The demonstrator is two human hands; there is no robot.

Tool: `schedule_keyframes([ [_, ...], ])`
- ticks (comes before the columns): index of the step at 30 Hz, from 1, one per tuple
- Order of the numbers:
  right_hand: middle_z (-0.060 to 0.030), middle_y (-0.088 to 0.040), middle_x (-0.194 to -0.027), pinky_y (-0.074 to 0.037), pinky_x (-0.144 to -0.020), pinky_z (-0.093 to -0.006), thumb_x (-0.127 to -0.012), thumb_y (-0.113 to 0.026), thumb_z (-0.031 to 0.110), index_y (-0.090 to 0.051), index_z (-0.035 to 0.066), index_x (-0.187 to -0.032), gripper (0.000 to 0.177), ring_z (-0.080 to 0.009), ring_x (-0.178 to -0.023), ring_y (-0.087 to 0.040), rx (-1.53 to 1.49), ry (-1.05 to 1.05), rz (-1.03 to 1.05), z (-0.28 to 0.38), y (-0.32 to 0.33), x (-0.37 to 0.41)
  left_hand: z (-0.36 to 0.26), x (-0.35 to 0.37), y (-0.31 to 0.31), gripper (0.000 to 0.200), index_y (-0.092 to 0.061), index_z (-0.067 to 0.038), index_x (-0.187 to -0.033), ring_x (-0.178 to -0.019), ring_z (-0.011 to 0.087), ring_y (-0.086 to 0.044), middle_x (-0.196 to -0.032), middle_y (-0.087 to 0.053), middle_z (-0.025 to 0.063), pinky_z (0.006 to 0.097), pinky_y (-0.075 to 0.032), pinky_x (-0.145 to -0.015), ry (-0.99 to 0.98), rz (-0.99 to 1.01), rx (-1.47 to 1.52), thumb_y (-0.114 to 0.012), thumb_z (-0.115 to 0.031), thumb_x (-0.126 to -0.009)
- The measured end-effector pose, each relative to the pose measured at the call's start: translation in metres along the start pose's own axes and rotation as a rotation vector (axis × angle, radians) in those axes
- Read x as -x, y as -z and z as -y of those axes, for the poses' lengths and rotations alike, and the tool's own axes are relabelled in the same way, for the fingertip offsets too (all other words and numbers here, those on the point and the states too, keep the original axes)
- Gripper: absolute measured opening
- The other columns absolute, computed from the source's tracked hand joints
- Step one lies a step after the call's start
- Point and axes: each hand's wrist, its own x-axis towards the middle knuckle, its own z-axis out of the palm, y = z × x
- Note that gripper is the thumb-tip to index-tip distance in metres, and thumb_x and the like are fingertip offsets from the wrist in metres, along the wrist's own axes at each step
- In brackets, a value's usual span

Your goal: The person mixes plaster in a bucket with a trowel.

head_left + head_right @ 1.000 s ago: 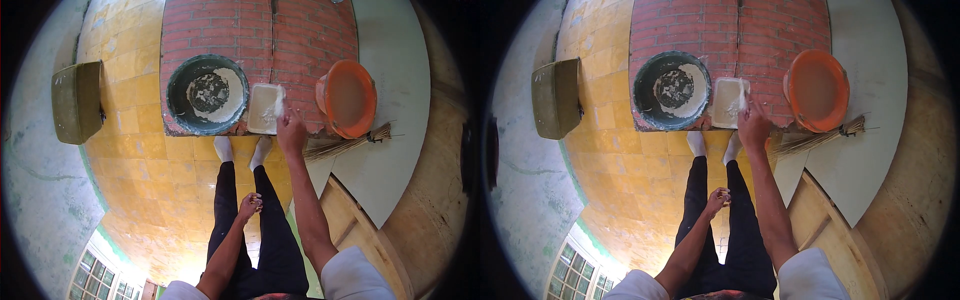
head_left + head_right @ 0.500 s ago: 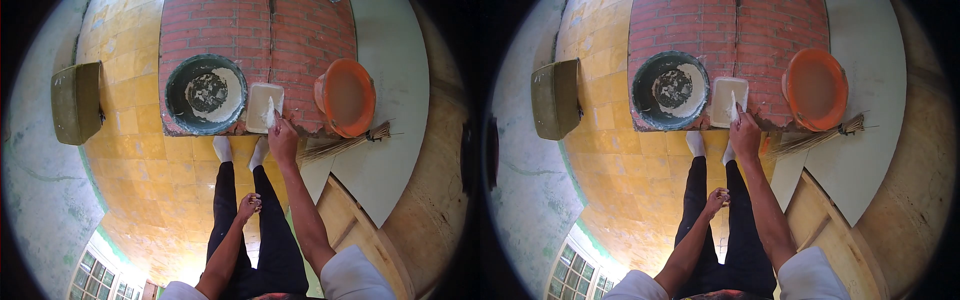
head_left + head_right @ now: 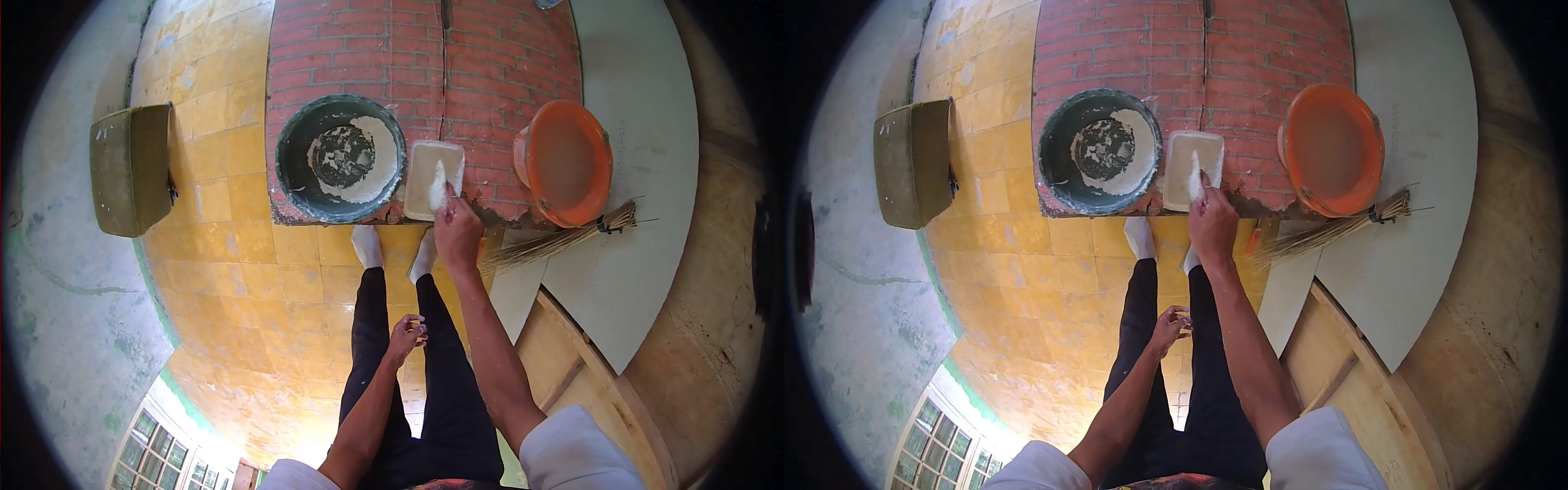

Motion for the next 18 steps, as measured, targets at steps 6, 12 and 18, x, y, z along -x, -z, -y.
schedule_keyframes([
  [6,-0.0197,-0.072,-0.096,-0.057,-0.072,-0.0386,-0.09,-0.064,0.007,-0.069,0.006,-0.133,0.044,-0.031,-0.076,-0.071,-0.012,-0.012,-0.035,-0.008,0.006,0.002,-0.041,0.005,0.014,0.038,-0.047,-0.012,-0.14,-0.089,0.0216,-0.069,-0.108,-0.063,0.0096,0.0352,-0.061,-0.078,-0.111,-0.022,0.202,-0.055,-0.016,-0.103],
  [12,-0.0147,-0.073,-0.086,-0.056,-0.073,-0.0405,-0.086,-0.066,0.009,-0.072,0.009,-0.131,0.045,-0.0259,-0.074,-0.07,0.1,-0.129,-0.121,-0.028,0.022,0.0,-0.172,0.009,0.042,0.063,-0.023,-0.015,-0.154,-0.102,0.026,-0.067,-0.123,-0.058,0.0126,0.0408,-0.06,-0.083,-0.503,-0.264,0.41,-0.059,-0.027,-0.103],
  [18,-0.0184,-0.073,-0.097,-0.056,-0.077,-0.0444,-0.083,-0.063,0.009,-0.072,0.004,-0.127,0.045,-0.035,-0.083,-0.072,0.058,-0.221,-0.153,-0.026,0.037,-0.008,-0.266,-0.008,0.065,0.067,-0.025,-0.015,-0.154,-0.116,0.0298,-0.063,-0.137,-0.052,0.0162,0.0447,-0.061,-0.087,-0.659,-0.412,0.513,-0.066,-0.032,-0.103],
])
